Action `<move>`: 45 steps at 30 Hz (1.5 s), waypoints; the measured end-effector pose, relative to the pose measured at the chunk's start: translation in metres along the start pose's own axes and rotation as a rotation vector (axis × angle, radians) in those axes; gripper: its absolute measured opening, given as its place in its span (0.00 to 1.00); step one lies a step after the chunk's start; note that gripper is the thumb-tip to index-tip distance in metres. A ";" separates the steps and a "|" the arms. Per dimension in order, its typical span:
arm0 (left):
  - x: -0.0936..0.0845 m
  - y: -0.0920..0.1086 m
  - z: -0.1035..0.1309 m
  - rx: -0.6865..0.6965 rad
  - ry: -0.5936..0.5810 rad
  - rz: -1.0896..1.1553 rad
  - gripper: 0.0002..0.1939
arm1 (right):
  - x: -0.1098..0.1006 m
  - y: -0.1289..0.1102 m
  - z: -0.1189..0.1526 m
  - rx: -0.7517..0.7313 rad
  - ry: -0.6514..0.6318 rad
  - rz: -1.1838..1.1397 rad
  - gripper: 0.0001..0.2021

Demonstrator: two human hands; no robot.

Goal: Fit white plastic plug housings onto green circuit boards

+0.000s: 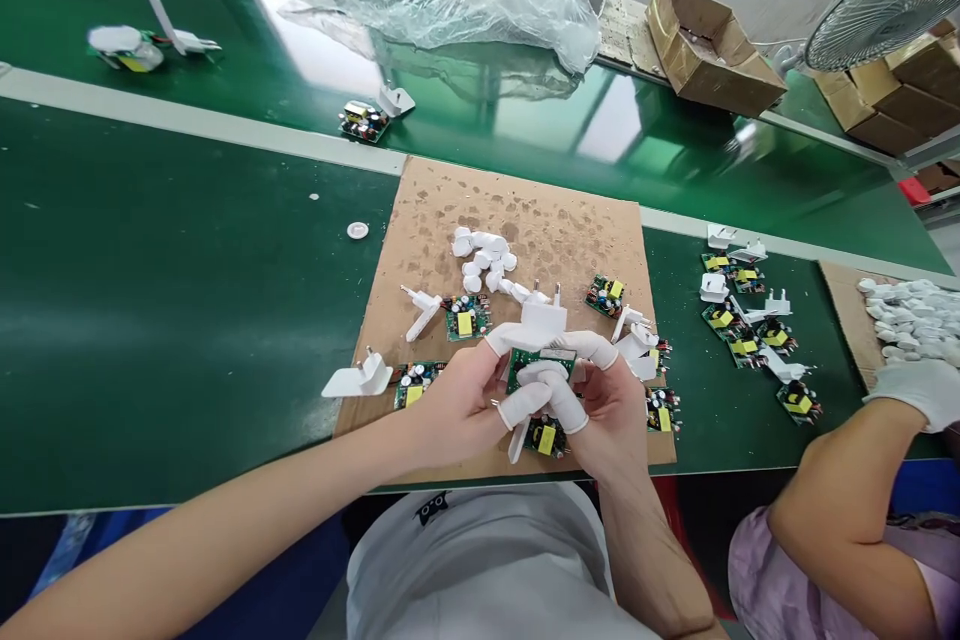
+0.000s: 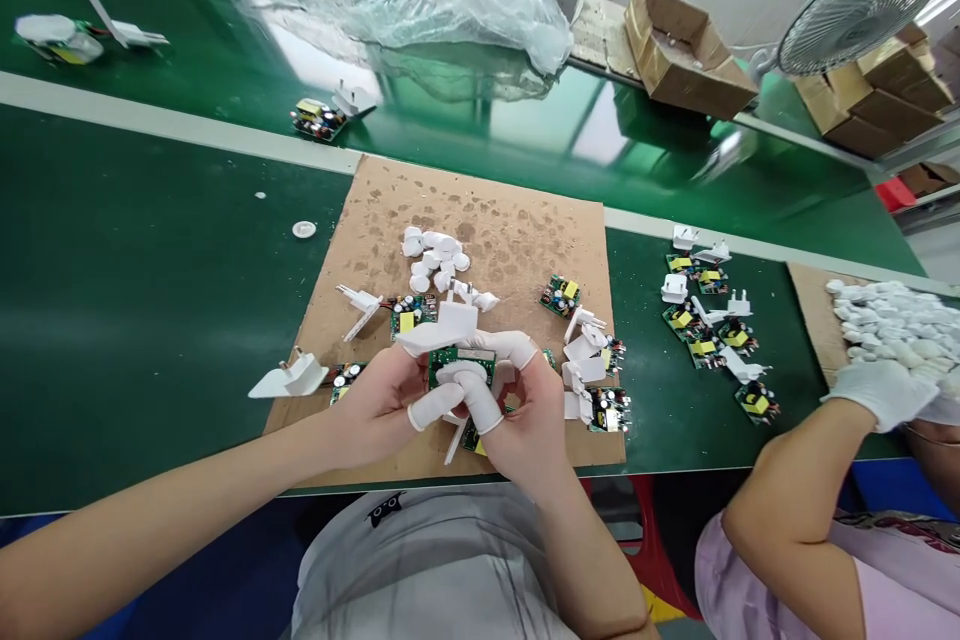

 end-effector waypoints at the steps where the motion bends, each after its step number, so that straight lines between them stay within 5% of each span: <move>1: 0.000 0.000 0.000 -0.003 -0.003 -0.010 0.19 | 0.000 0.000 0.000 0.009 -0.021 -0.004 0.13; 12: 0.002 0.008 0.003 0.148 0.000 -0.301 0.13 | 0.008 -0.006 0.002 -0.097 -0.034 -0.003 0.12; 20: 0.006 0.006 0.007 0.155 -0.112 -0.182 0.23 | 0.008 -0.008 -0.004 -0.082 0.066 -0.042 0.09; 32: 0.004 0.007 0.004 0.190 -0.064 -0.187 0.16 | 0.007 -0.011 0.000 -0.148 0.052 -0.031 0.11; 40: -0.002 0.005 -0.002 0.186 0.010 -0.162 0.22 | 0.016 -0.007 0.001 -0.109 0.019 -0.099 0.12; 45: 0.012 0.013 -0.001 0.095 -0.116 -0.066 0.24 | 0.013 -0.008 0.000 -0.045 0.077 -0.118 0.12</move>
Point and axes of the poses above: each hand's wrist, its own z-axis away from the middle knuckle, its own x-axis out of the palm, y = z × x, the point moved 7 cm from there along -z, towards the middle knuckle, and after that the axes turned 14 degrees about y, right-handed, at the moved point
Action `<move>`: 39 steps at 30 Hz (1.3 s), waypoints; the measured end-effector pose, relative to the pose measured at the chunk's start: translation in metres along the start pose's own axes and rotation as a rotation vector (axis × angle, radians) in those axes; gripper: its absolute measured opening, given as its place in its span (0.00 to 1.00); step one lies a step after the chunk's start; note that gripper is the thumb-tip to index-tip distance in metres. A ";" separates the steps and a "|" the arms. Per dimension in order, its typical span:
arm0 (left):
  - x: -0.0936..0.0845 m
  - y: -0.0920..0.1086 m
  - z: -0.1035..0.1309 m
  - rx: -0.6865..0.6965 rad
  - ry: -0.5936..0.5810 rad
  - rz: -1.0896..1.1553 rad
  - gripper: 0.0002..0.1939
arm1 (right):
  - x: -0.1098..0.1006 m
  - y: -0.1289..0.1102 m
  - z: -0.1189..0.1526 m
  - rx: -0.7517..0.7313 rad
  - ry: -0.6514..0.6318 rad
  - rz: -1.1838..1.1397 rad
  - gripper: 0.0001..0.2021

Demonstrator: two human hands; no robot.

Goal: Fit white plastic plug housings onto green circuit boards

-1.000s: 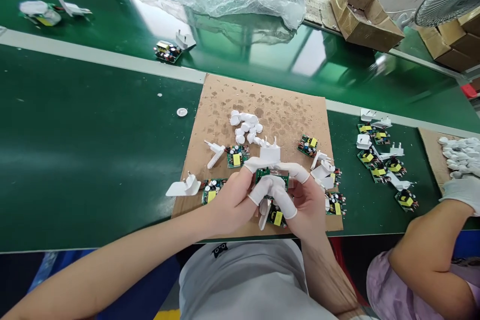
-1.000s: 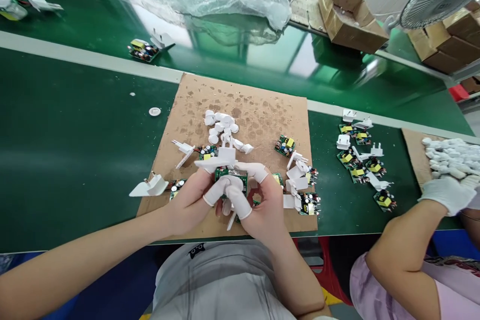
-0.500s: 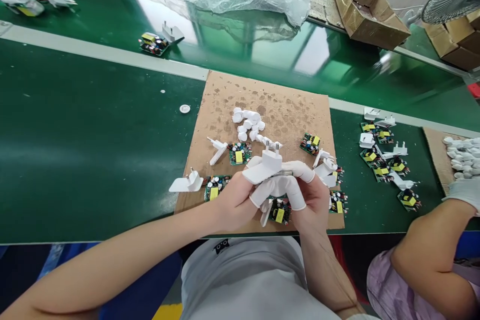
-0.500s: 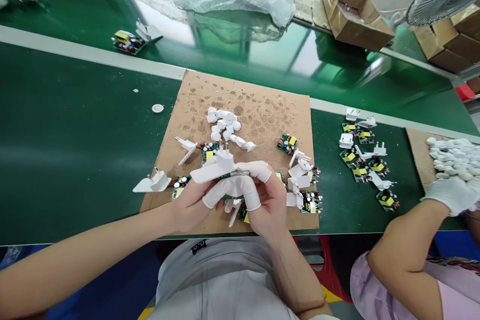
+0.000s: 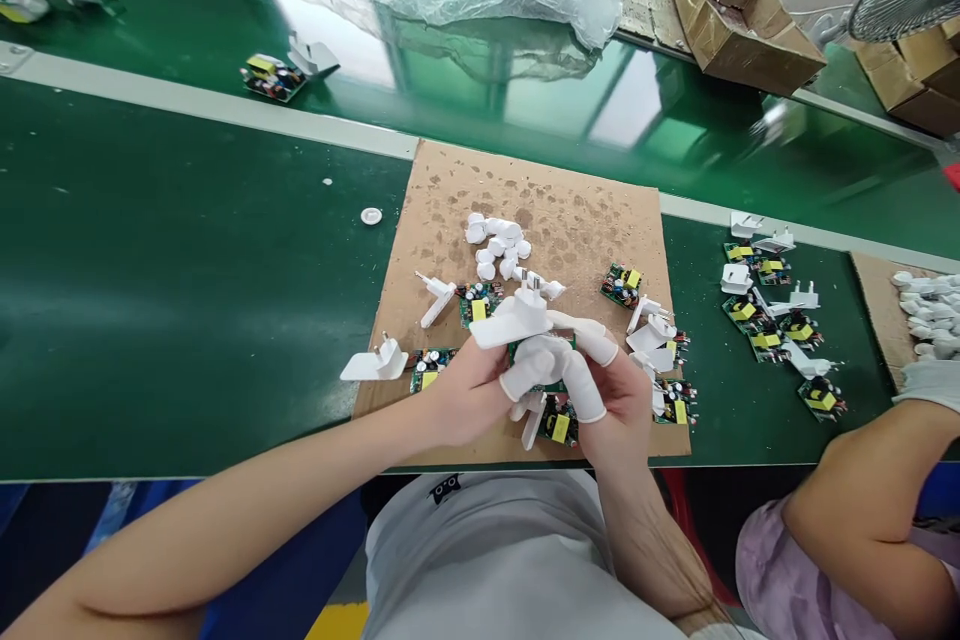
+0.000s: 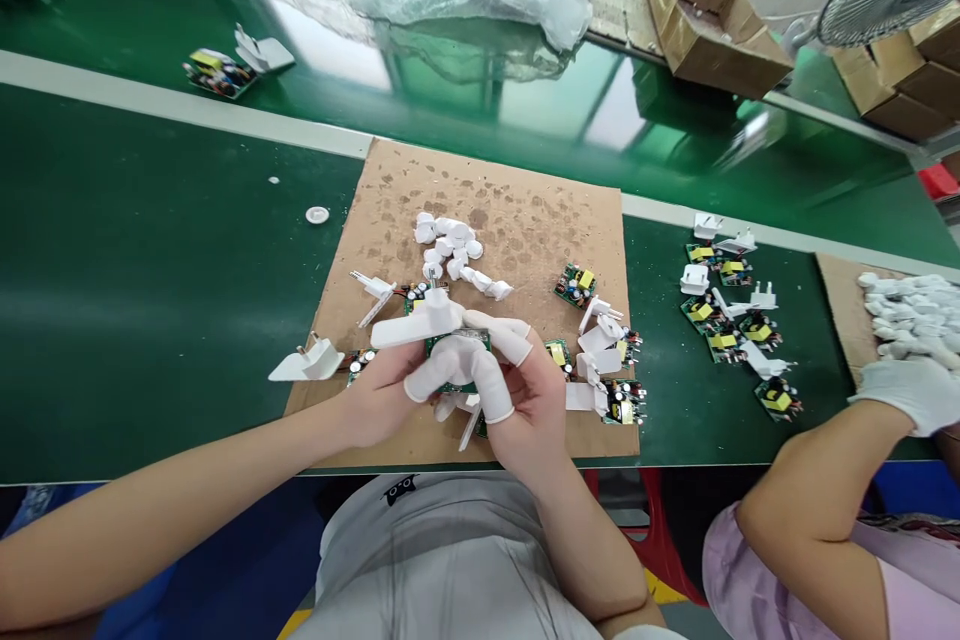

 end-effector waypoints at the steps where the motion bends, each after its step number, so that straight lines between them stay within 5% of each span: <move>1: 0.004 0.001 0.001 -0.031 -0.041 0.008 0.24 | -0.001 -0.001 0.000 0.001 0.011 0.004 0.12; 11: 0.010 0.003 0.005 -0.118 -0.095 0.067 0.25 | -0.003 0.010 -0.004 0.228 -0.013 -0.085 0.15; 17: 0.005 -0.004 0.005 -0.147 -0.062 0.087 0.25 | 0.003 0.001 -0.005 0.117 -0.084 -0.058 0.23; 25: -0.001 -0.012 0.005 -0.137 0.013 0.029 0.28 | 0.007 -0.002 0.001 0.174 -0.247 -0.031 0.27; 34: 0.002 -0.003 0.008 0.061 -0.079 0.061 0.27 | -0.001 0.001 0.008 0.214 -0.306 -0.090 0.29; 39: 0.001 -0.008 0.008 -0.073 -0.057 0.102 0.26 | -0.002 0.003 0.005 0.221 -0.275 -0.065 0.30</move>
Point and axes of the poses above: each hand's wrist, its own z-axis away from the middle knuckle, its own x-axis out of the palm, y = z × x, the point moved 7 cm from there along -z, towards the middle knuckle, and after that the axes turned 14 degrees about y, right-handed, at the moved point
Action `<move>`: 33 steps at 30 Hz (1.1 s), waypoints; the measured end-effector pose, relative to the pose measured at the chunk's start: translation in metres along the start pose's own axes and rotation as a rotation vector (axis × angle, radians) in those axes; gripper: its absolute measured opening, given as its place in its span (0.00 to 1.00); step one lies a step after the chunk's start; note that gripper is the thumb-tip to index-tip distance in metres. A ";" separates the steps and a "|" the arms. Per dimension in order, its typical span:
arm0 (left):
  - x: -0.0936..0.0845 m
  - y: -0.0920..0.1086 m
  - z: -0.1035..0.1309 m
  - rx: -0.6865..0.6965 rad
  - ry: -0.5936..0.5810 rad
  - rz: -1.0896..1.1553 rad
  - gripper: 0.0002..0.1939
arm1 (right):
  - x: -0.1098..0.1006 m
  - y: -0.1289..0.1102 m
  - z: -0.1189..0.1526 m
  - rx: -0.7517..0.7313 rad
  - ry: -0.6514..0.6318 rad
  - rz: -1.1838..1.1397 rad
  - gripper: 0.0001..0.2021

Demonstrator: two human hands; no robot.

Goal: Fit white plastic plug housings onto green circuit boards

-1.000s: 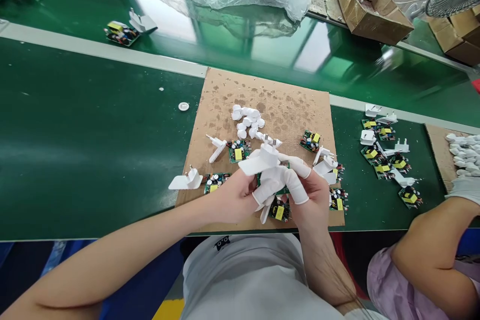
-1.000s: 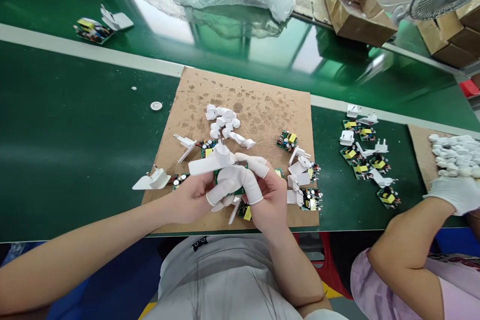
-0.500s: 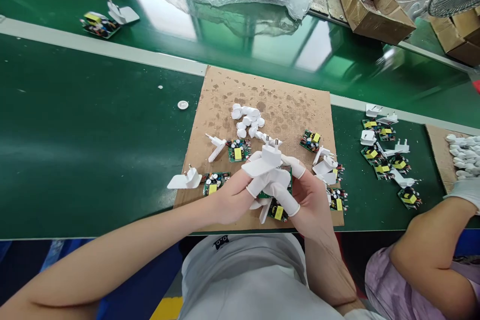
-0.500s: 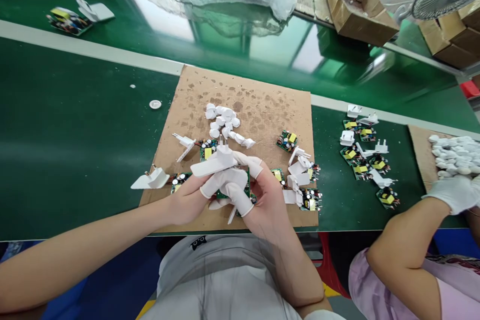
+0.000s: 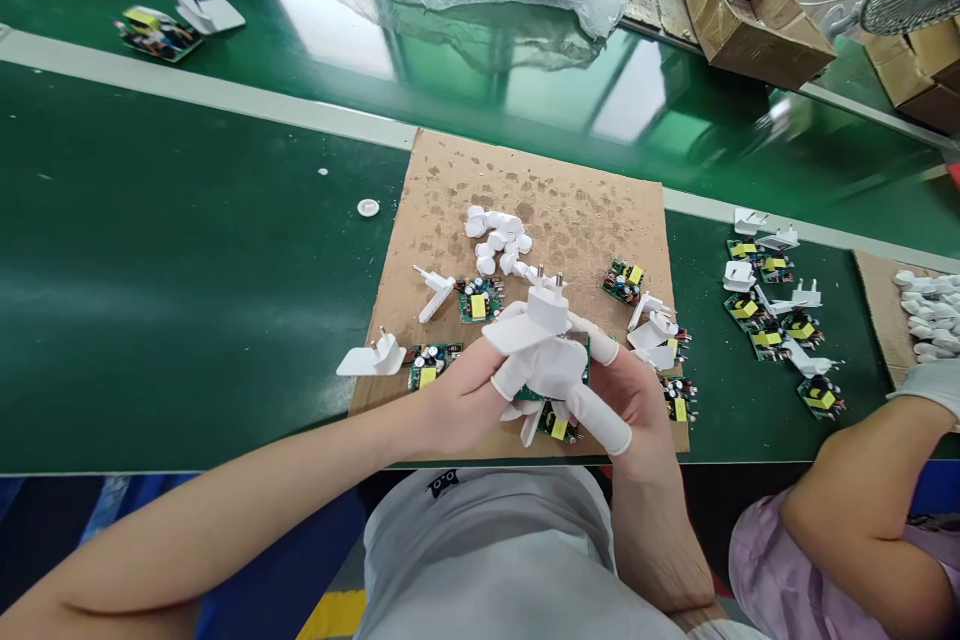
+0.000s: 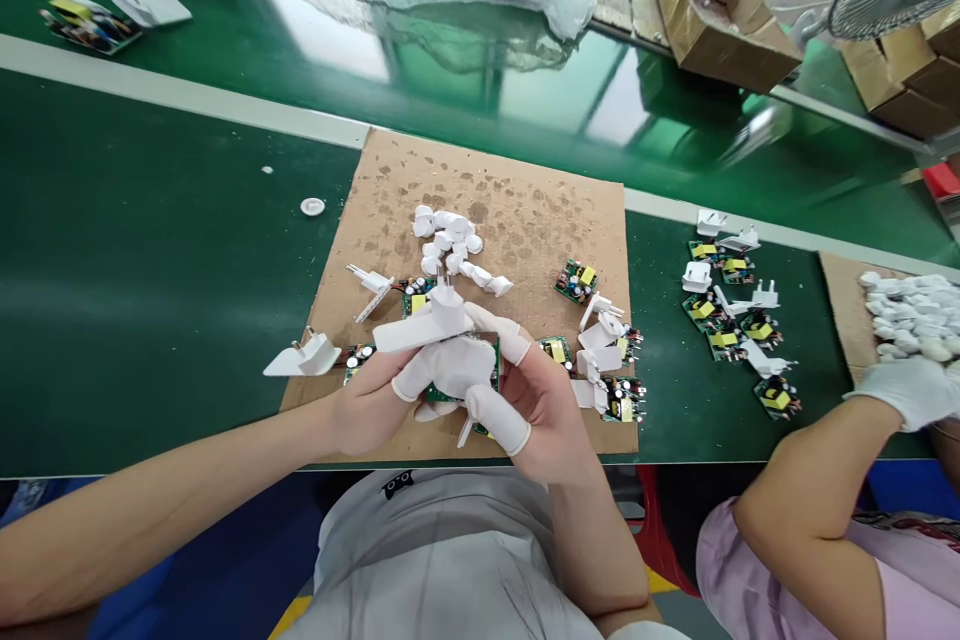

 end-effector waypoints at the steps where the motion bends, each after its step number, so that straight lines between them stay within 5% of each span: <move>1: -0.001 -0.001 0.000 -0.041 0.021 0.012 0.26 | 0.000 -0.001 -0.001 -0.020 0.006 0.004 0.31; 12: 0.014 0.009 0.004 -0.004 -0.144 0.096 0.19 | -0.004 -0.007 -0.001 0.011 0.067 -0.061 0.19; 19: 0.013 0.018 0.003 0.101 -0.114 -0.087 0.13 | -0.005 0.001 -0.001 -0.005 0.121 -0.143 0.15; 22: 0.012 0.023 0.004 0.197 -0.143 -0.183 0.12 | -0.009 0.003 -0.003 -0.033 0.248 -0.146 0.12; 27: 0.011 0.023 0.005 0.242 -0.162 -0.290 0.17 | -0.006 0.005 -0.001 -0.057 0.365 -0.073 0.12; 33: 0.006 0.015 0.005 0.183 -0.104 -0.123 0.24 | -0.004 0.003 -0.002 -0.052 0.365 -0.107 0.12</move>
Point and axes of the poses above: each hand's wrist, its own z-axis away from the middle knuckle, its own x-axis out of the palm, y = z × x, the point moved 7 cm from there along -z, towards the middle knuckle, and after that the axes turned 14 degrees about y, right-handed, at the moved point
